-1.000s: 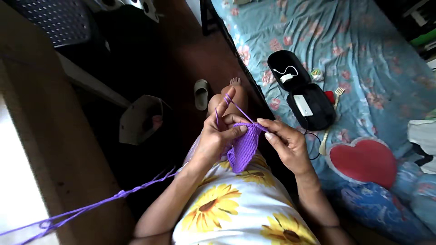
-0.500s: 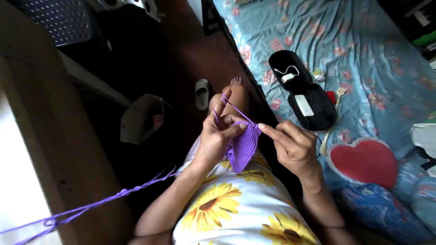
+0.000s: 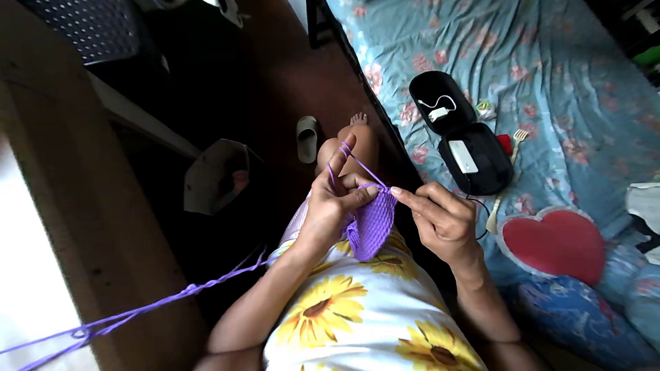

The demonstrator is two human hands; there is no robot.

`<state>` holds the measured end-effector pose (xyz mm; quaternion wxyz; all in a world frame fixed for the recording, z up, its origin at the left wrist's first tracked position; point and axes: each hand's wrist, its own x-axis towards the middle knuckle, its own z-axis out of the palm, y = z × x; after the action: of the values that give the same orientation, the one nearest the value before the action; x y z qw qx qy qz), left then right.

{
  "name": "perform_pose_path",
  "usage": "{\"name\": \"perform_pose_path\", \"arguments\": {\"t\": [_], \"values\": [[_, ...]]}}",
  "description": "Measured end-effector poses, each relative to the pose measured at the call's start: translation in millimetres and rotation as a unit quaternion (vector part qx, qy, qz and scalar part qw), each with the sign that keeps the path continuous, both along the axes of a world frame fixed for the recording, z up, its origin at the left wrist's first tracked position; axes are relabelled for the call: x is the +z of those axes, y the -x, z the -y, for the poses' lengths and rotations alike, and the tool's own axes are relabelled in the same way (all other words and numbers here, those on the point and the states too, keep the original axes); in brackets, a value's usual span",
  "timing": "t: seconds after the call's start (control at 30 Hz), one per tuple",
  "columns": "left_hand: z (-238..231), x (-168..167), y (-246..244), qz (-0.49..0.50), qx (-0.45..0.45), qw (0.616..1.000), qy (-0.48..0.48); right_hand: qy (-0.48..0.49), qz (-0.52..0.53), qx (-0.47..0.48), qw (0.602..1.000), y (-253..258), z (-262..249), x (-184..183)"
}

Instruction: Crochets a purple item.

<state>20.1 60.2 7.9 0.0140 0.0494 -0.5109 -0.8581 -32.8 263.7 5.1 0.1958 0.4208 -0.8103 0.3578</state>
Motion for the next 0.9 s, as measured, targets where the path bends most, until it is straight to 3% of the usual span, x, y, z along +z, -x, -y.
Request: {"name": "perform_pose_path", "arguments": {"t": [0.1,0.17,0.2,0.3,0.37,0.4,0.47,0.53,0.6,0.73,0.9], "values": [[-6,-4,0,-0.051,0.029,0.998,0.021,0.088,0.138,0.036,0.986,-1,0,-2],[-12,-11,-2,-0.143,0.073,0.981,0.111,0.122,0.197,0.032,0.972,-6,3,1],[-15,-17,-2,-0.200,0.105,0.957,0.184,0.124,0.211,0.019,0.969,-8,5,3],[-23,-36,-2,-0.349,0.200,0.826,0.396,0.119,0.272,-0.012,0.955,-16,15,14],[-27,-43,-3,-0.400,0.221,0.774,0.439,0.157,0.365,0.013,0.918,-19,21,21],[-28,-44,-3,-0.407,0.225,0.779,0.420,0.193,0.409,0.028,0.891,-18,25,23],[-32,-38,-4,-0.368,0.216,0.848,0.315,0.240,0.429,0.061,0.869,-16,27,21],[-30,-22,-7,-0.281,0.164,0.928,0.181,0.208,0.322,0.064,0.921,-14,23,14],[-20,-8,-9,-0.197,0.102,0.971,0.090,0.149,0.161,0.031,0.975,-10,16,6],[-3,0,-5,-0.155,0.021,0.987,0.043,0.063,-0.025,-0.019,0.998,-5,7,0],[8,6,-2,-0.086,-0.033,0.995,-0.040,0.035,-0.083,-0.018,0.996,-2,7,-1]]}}
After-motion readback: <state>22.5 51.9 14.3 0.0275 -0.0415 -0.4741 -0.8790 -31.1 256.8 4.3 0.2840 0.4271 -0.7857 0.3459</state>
